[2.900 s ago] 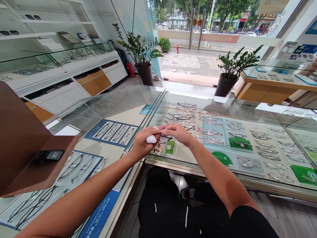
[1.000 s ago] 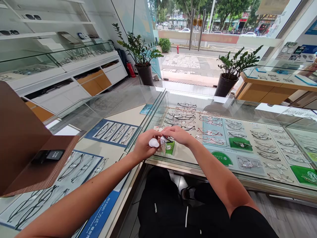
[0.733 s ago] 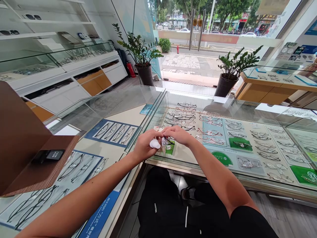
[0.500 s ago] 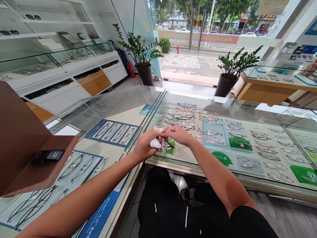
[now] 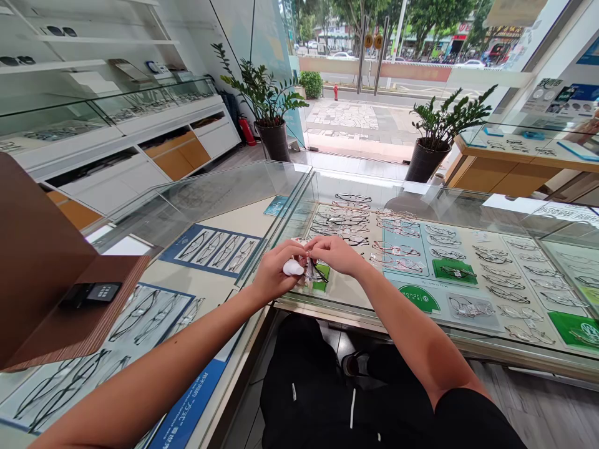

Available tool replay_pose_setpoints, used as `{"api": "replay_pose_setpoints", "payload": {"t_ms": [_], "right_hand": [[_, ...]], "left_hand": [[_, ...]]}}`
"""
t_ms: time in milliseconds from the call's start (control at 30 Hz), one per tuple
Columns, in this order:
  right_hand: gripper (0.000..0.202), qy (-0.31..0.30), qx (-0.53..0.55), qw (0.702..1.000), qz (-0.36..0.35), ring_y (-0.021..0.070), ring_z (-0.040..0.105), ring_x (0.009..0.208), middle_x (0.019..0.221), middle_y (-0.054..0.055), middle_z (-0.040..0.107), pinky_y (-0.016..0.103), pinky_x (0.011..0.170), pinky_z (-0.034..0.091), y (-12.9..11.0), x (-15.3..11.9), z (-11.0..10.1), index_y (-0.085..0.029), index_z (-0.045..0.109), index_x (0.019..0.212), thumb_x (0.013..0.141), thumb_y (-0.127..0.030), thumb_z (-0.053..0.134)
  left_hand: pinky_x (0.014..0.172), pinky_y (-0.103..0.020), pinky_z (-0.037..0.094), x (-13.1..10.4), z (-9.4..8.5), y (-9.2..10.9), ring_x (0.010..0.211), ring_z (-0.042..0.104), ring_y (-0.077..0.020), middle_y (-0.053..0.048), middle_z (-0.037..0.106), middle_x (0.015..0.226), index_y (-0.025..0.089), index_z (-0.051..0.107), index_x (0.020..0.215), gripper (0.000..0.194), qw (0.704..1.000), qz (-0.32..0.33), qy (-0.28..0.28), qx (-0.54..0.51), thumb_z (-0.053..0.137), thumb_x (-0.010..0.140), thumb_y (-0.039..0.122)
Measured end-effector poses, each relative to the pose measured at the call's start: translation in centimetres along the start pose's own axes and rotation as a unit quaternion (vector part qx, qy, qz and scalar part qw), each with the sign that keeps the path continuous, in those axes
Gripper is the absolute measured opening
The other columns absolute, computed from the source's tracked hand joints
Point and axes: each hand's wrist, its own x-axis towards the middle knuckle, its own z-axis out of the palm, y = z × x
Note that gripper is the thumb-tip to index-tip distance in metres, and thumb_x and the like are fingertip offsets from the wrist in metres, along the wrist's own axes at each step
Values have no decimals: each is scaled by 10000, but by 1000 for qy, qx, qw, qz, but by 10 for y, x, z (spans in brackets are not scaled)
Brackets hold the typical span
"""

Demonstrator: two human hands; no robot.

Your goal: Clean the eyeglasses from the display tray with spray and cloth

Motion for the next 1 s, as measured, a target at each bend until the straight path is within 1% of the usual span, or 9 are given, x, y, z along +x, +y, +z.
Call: {"api": "replay_pose_setpoints", "payload": {"t_ms": [167, 300, 467, 667, 767, 900, 1000], "right_hand": [[297, 5, -22, 1000, -4, 210, 660, 976, 1188, 57, 754, 374, 913, 457, 0, 0, 0, -190, 604, 563, 842, -288, 623], [289, 10, -30, 999, -6, 219, 674, 998, 1221, 54, 761, 378, 915, 469, -2, 0, 1, -193, 626, 569, 848, -270, 619], [317, 24, -65, 997, -16, 226, 686, 1033, 1221, 54, 769, 382, 937, 479, -4, -1, 2, -197, 637, 570, 885, -211, 600], [281, 48, -149, 986, -57, 227, 682, 1045, 1138, 55, 786, 389, 977, 471, 0, 1, 5, -204, 711, 683, 920, -126, 582], [288, 42, -170, 982, -70, 216, 679, 1011, 1094, 51, 778, 372, 945, 472, 1, 1, 6, -200, 715, 701, 932, -104, 572], [279, 32, -213, 975, -59, 201, 650, 946, 1015, 46, 745, 348, 882, 449, -3, -2, 10, -195, 711, 733, 976, -146, 582], [276, 22, -275, 960, -51, 213, 613, 950, 969, 54, 725, 352, 877, 420, -5, -4, 12, -190, 699, 751, 1006, -188, 595]], "left_hand": [[787, -329, 564, 0, 0, 0, 916, 689, -213, -67, 692, 1018, 230, 648, 1066, 306, 1000, 2, 4, 5, 629, 815, 56], [797, -332, 567, 0, 0, 1, 929, 685, -213, -80, 681, 1067, 227, 661, 1066, 285, 1000, -4, 15, 20, 649, 826, 73], [796, -330, 561, 2, -1, 3, 934, 683, -211, -69, 654, 1046, 222, 648, 954, 206, 999, -33, 20, 25, 673, 812, 74], [793, -322, 550, 1, 0, 1, 928, 677, -202, -56, 644, 1041, 223, 643, 946, 248, 999, -42, 11, 20, 673, 784, 38], [789, -317, 545, -2, 1, -2, 932, 679, -200, -57, 640, 1061, 224, 641, 958, 247, 999, -47, -1, 19, 678, 790, 46], [812, -326, 541, -4, 3, -4, 959, 671, -206, -60, 645, 1072, 231, 638, 977, 208, 998, -61, -22, 2, 681, 830, 89], [799, -330, 529, -4, 4, -3, 916, 648, -203, -49, 658, 1008, 230, 615, 947, 140, 996, -73, -36, -23, 668, 865, 129]]}}
